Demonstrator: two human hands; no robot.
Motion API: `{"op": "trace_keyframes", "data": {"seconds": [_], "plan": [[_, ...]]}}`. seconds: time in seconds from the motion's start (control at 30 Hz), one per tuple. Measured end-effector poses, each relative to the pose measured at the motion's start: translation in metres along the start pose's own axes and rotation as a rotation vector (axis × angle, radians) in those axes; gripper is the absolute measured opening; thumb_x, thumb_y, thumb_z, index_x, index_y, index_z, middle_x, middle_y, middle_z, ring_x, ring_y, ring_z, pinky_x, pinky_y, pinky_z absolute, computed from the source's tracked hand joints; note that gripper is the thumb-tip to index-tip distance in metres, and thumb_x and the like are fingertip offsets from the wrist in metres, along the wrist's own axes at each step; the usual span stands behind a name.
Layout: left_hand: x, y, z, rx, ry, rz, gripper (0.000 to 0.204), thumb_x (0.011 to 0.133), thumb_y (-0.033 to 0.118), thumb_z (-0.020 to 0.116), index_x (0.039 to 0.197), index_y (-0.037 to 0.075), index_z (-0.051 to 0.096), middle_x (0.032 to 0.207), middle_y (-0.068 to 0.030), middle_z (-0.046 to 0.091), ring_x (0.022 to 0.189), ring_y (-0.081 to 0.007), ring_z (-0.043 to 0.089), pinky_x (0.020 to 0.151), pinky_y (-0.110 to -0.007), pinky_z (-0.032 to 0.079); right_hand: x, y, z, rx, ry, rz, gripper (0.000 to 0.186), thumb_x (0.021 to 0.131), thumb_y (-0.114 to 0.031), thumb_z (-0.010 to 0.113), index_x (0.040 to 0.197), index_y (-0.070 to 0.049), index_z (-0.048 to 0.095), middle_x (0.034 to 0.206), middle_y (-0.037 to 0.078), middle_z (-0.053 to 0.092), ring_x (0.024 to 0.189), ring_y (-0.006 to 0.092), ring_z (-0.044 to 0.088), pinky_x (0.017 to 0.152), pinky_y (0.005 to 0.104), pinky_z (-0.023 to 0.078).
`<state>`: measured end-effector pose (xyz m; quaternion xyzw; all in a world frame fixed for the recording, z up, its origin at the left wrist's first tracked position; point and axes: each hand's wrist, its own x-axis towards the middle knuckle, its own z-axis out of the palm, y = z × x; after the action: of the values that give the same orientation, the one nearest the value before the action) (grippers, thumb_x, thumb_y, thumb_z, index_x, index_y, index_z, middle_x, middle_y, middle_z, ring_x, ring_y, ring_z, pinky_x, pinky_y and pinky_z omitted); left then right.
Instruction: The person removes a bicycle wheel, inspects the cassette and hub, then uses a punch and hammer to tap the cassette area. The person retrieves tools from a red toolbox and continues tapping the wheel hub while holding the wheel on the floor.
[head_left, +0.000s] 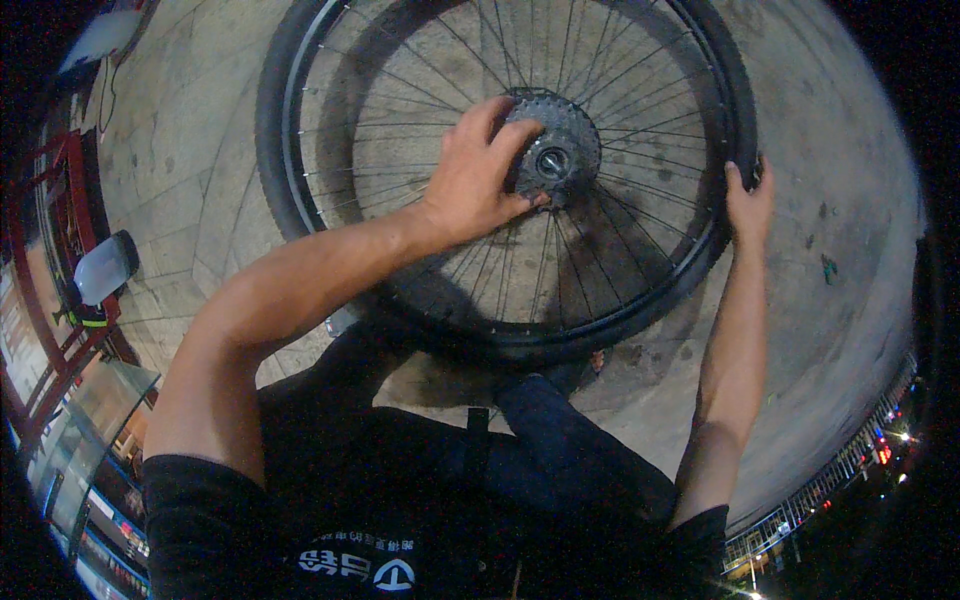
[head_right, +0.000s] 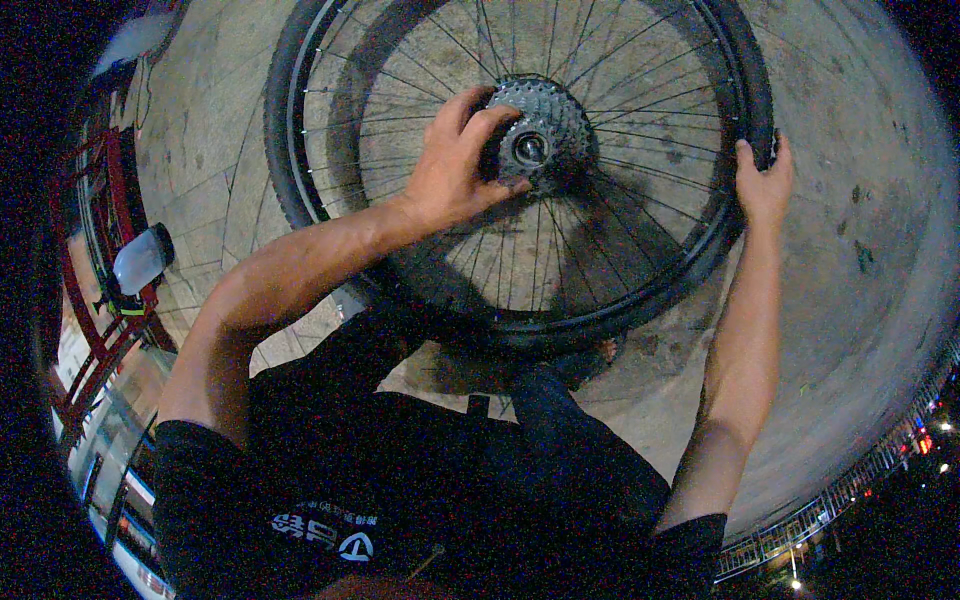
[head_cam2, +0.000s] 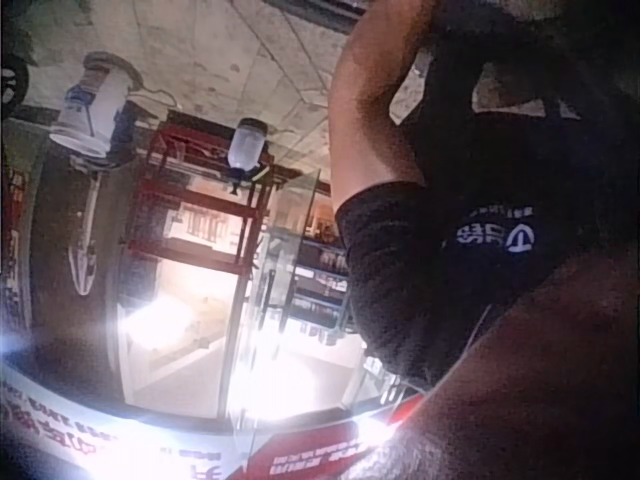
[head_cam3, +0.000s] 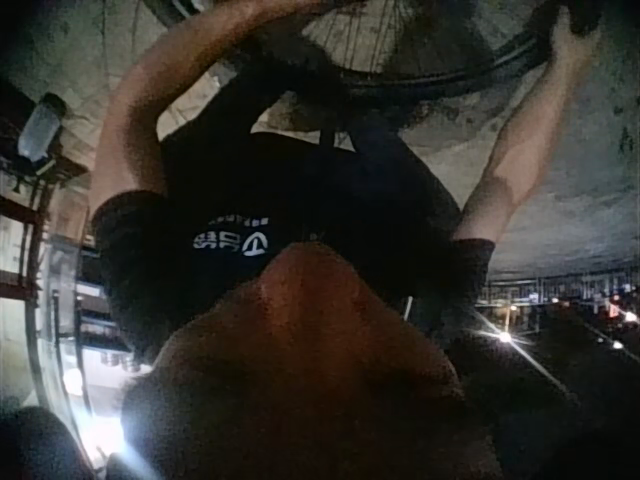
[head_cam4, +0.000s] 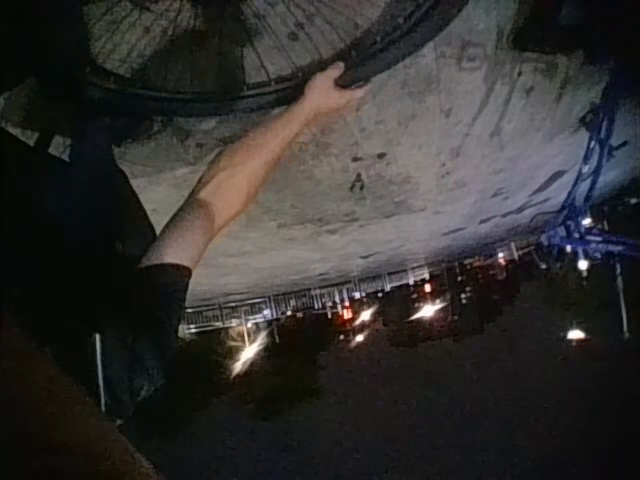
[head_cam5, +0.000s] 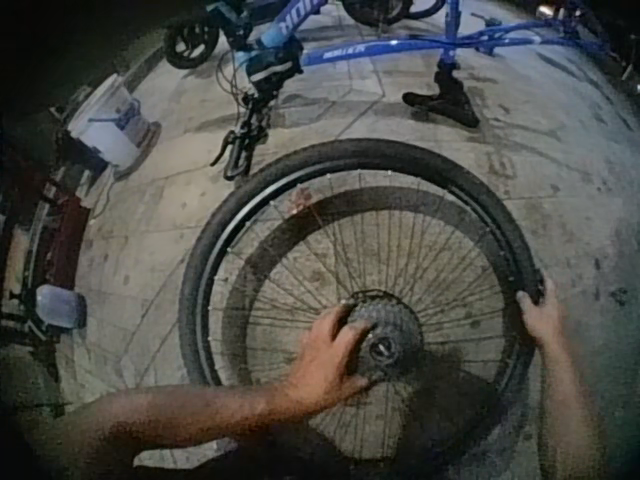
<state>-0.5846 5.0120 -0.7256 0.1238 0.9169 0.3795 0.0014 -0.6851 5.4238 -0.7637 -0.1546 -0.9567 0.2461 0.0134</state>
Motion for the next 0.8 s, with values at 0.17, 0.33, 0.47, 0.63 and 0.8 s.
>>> {"op": "trace_keyframes", "data": {"seconds": [0.17,0.33,0.47,0.63,0.8], "plan": [[-0.002,0.0,-0.001,0.0,-0.003,-0.012,0.086,0.063,0.032,0.09,0.135,0.013,0.047,0.141,-0.0277,0.04,0.129,-0.0468,0.041,0.109,-0.052,0.037,-0.017,-0.04,-0.008,-0.168,0.157,-0.139,0.065,0.086,-0.032,0.072,0.141,-0.006,0.05,0.136,0.022,0.054,0.125,0.0366,0.053,0.106,0.0431,0.041],[0.0,0.0,0.001,0.008,-0.008,0.0,0.089,0.063,0.032,0.09,0.136,0.01,0.045,0.141,-0.0274,0.04,0.129,-0.0467,0.041,0.11,-0.051,0.037,-0.025,-0.053,-0.005,-0.028,0.271,-0.495,0.05,0.082,-0.019,0.073,0.128,-0.004,0.059,0.123,0.02,0.062,0.115,0.0375,0.058,0.102,0.0437,0.045],[-0.001,-0.002,-0.001,0.023,0.008,0.008,0.092,0.062,0.033,0.089,0.138,0.007,0.043,0.14,-0.0268,0.041,0.129,-0.0459,0.042,0.109,-0.05,0.037,-0.054,-0.085,0.009,0.128,0.067,-0.665,0.04,0.081,-0.011,0.073,0.119,-0.004,0.063,0.12,0.016,0.063,0.114,0.0339,0.059,0.099,0.041,0.047],[-0.001,-0.005,-0.001,0.003,0.013,0.045,0.096,0.062,0.034,0.089,0.141,0.007,0.041,0.141,-0.0262,0.041,0.129,-0.0457,0.043,0.109,-0.05,0.037,-0.096,-0.134,0.02,0.23,-0.235,-0.829,0.047,0.076,-0.017,0.078,0.119,-0.005,0.063,0.119,0.016,0.062,0.113,0.0355,0.058,0.098,0.0424,0.046],[-0.002,-0.004,-0.003,-0.004,-0.018,0.001,0.1,0.062,0.034,0.089,0.143,0.007,0.038,0.144,-0.0259,0.038,0.13,-0.0461,0.043,0.109,-0.05,0.038,-0.116,-0.153,0.032,0.229,-0.276,-0.88,0.07,0.07,-0.032,0.084,0.129,-0.007,0.057,0.126,0.017,0.057,0.114,0.0368,0.055,0.099,0.046,0.044]]}}
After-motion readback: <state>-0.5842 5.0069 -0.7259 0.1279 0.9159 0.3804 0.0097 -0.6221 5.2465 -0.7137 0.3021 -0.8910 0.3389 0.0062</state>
